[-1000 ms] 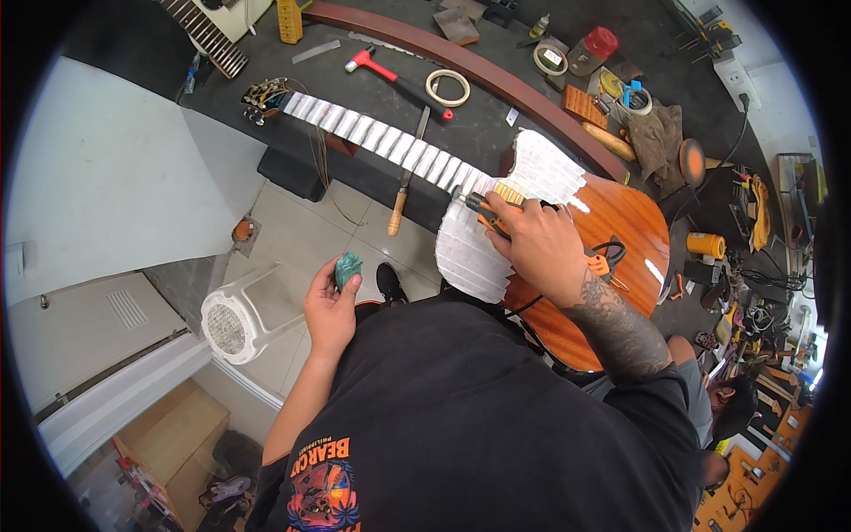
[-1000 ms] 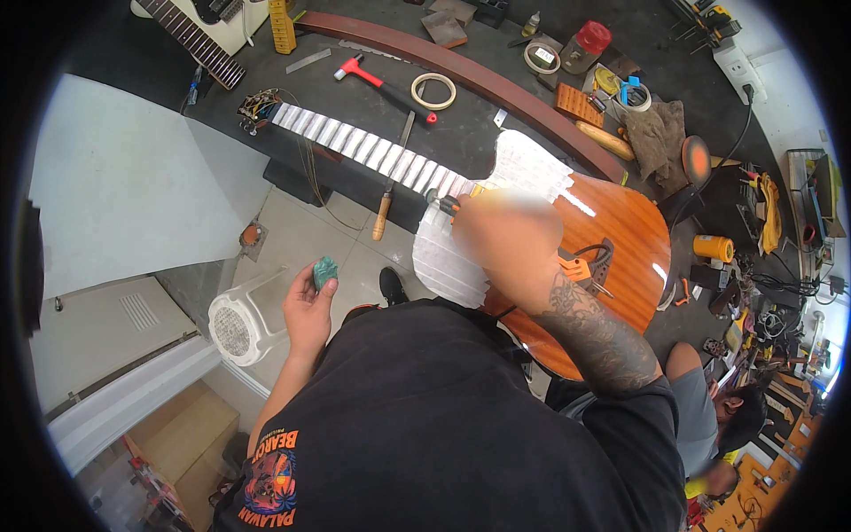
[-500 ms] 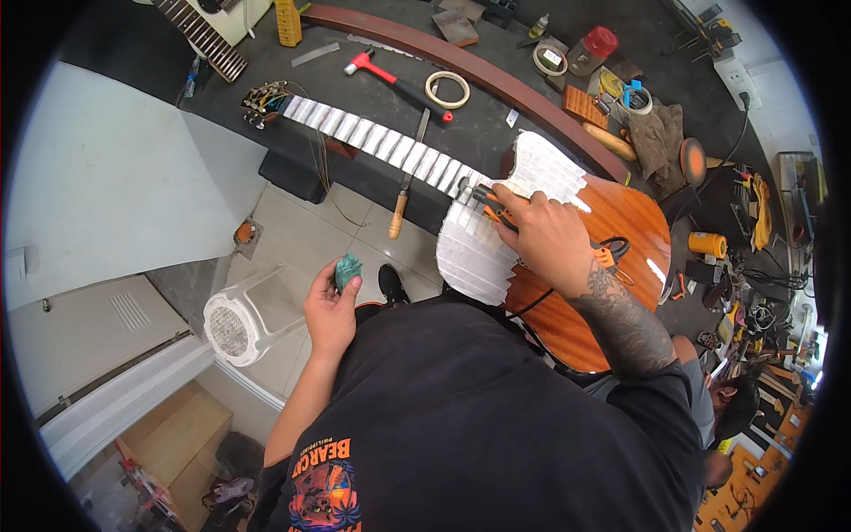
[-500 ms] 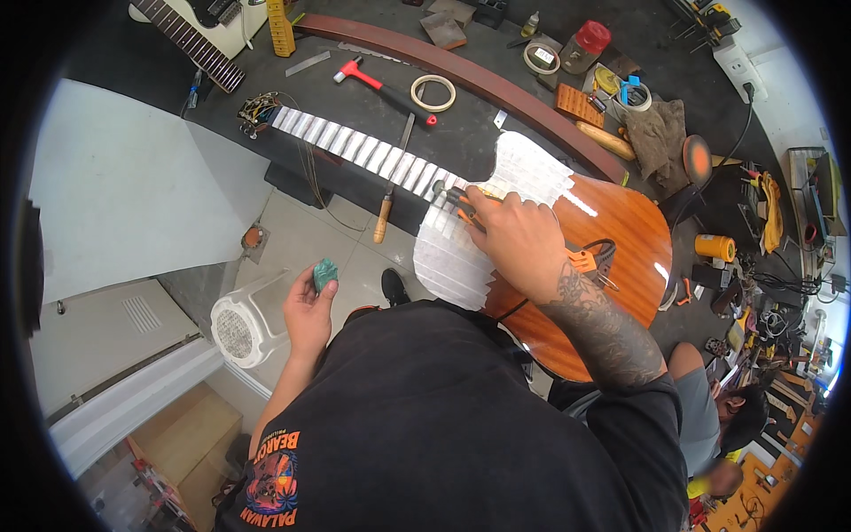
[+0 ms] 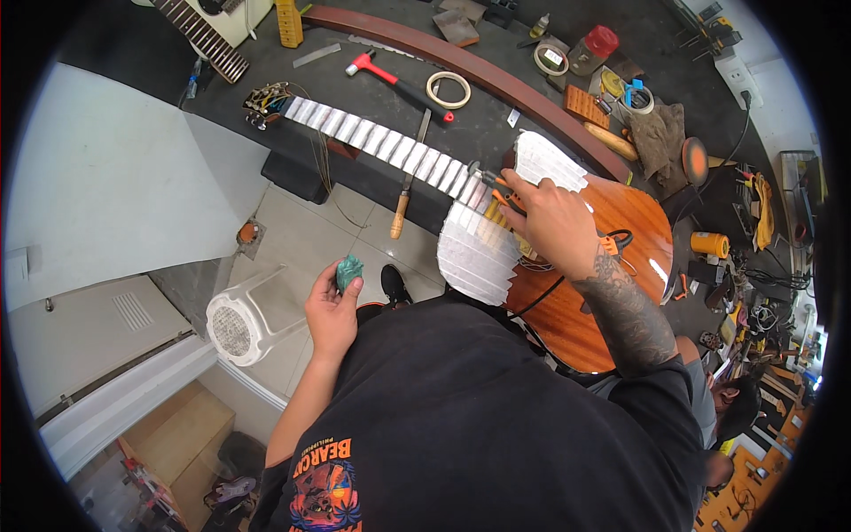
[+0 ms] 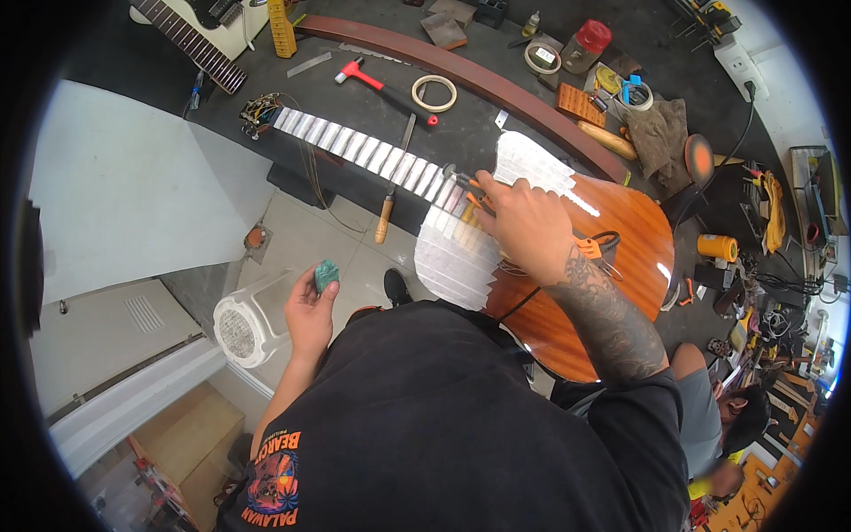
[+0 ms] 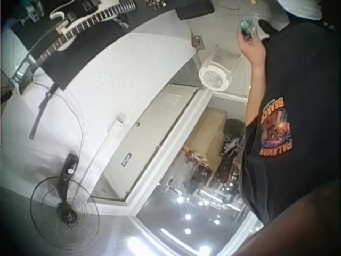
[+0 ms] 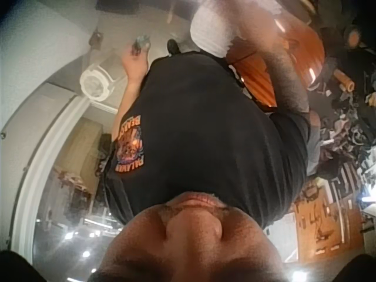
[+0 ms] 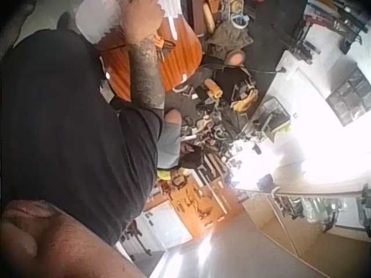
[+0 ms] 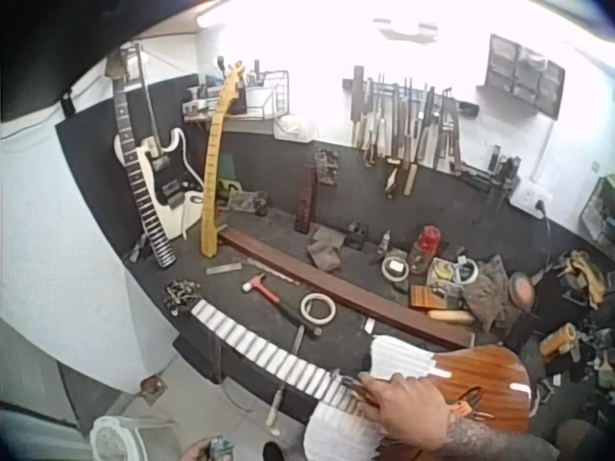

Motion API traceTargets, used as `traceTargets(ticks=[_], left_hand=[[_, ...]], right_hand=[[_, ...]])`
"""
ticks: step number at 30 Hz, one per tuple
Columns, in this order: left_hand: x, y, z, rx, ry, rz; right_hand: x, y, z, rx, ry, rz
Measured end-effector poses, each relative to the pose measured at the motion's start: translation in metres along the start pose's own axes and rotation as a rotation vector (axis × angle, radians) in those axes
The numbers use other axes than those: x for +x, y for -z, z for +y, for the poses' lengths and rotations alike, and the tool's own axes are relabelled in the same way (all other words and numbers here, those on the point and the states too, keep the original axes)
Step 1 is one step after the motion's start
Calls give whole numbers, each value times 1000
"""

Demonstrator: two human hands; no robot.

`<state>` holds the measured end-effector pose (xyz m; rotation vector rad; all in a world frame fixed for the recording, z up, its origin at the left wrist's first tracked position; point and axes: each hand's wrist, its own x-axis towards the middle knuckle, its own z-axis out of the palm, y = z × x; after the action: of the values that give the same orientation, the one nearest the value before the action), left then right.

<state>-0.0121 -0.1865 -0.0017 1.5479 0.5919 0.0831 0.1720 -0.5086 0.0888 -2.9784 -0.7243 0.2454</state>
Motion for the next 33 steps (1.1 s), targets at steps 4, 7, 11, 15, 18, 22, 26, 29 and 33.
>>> traceTargets(ticks=[4, 7, 11, 15, 18, 22, 26, 29, 33], left_hand=[[-1, -1, 1, 2, 5, -3], [0, 0, -1, 10, -7, 3], [-1, -2, 0, 8, -14, 16], [-1, -9, 5, -19, -32, -5], [1, -9, 8, -11, -2, -37], [-1, -10, 11, -23, -3, -71], [-2, -10, 8, -16, -34, -60], [-3, -10, 8, -20, -47, -60], [-5, -5, 4, 8, -42, -41]], right_hand=[[3, 5, 4, 22, -62, 6], [-3, 13, -2, 55, -92, 52], [-20, 27, -30, 127, -20, 108], [-35, 28, -68, 256, 98, 33], [-38, 25, -93, 331, 162, -57], [-37, 17, -113, 335, 214, -87], [-36, 11, -118, 299, 244, -84], [-38, 11, -121, 269, 227, -127], [-39, 8, -121, 258, 230, -128]])
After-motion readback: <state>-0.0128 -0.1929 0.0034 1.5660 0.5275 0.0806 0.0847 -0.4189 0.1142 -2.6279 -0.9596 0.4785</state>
